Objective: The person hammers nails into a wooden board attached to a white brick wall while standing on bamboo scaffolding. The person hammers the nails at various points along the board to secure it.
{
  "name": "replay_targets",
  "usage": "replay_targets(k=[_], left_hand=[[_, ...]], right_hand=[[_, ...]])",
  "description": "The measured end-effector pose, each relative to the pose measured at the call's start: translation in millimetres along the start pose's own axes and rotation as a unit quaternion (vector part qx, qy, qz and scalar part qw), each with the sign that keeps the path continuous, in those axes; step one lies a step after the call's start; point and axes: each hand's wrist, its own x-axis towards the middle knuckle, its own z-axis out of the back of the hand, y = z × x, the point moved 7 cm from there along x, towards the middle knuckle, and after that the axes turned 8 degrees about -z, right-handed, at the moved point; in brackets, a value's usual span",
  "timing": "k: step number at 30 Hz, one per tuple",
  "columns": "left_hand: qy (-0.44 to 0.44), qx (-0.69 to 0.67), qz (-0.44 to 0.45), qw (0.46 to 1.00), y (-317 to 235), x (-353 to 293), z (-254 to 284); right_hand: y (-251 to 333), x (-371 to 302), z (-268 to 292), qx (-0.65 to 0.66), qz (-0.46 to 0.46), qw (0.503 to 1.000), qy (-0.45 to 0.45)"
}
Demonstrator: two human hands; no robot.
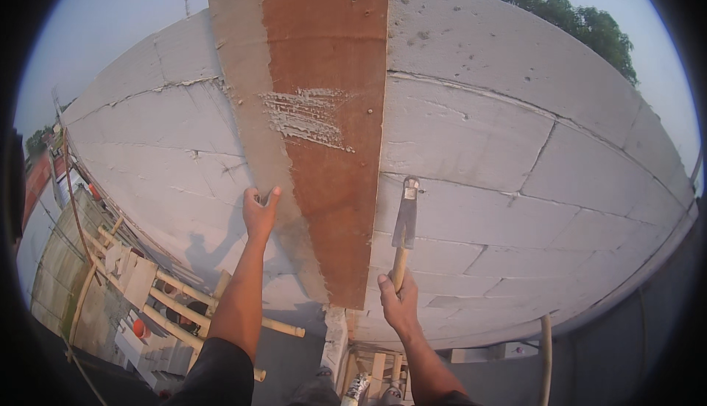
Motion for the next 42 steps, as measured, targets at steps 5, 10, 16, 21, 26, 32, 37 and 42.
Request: replay_targets(k=[5,10,16,21,26,32,37,42], left_hand=[[0.016,-0.046,0.0,0.999,5,3,12],[0.034,-0.01,-0.036,0.999,-7,8,5],[0.039,-0.008,-0.059,0.997,-10,9,9],[0.033,-0.002,-0.059,0.998,-5,8,12],[0.014,-0.009,-0.057,0.998,1,8,13],[0.03,-0.036,-0.038,0.998,-5,3,14],[0.046,-0.046,-0.009,0.998,-6,5,15],[0.035,-0.026,-0.005,0.999,-8,7,15]], right_hand=[[131,21,2,0.038,-0.058,0.994,0.079],[193,59,12,0.029,0.087,0.996,0.019],[288,91,-14,-0.199,0.17,0.959,-0.108],[332,113,-46,-0.285,0.189,0.935,-0.097],[323,116,-70,-0.303,0.195,0.925,-0.118],[293,112,-84,-0.265,0.15,0.94,-0.156],[301,109,-92,-0.272,0.16,0.938,-0.144],[302,122,-81,-0.291,0.166,0.928,-0.163]])
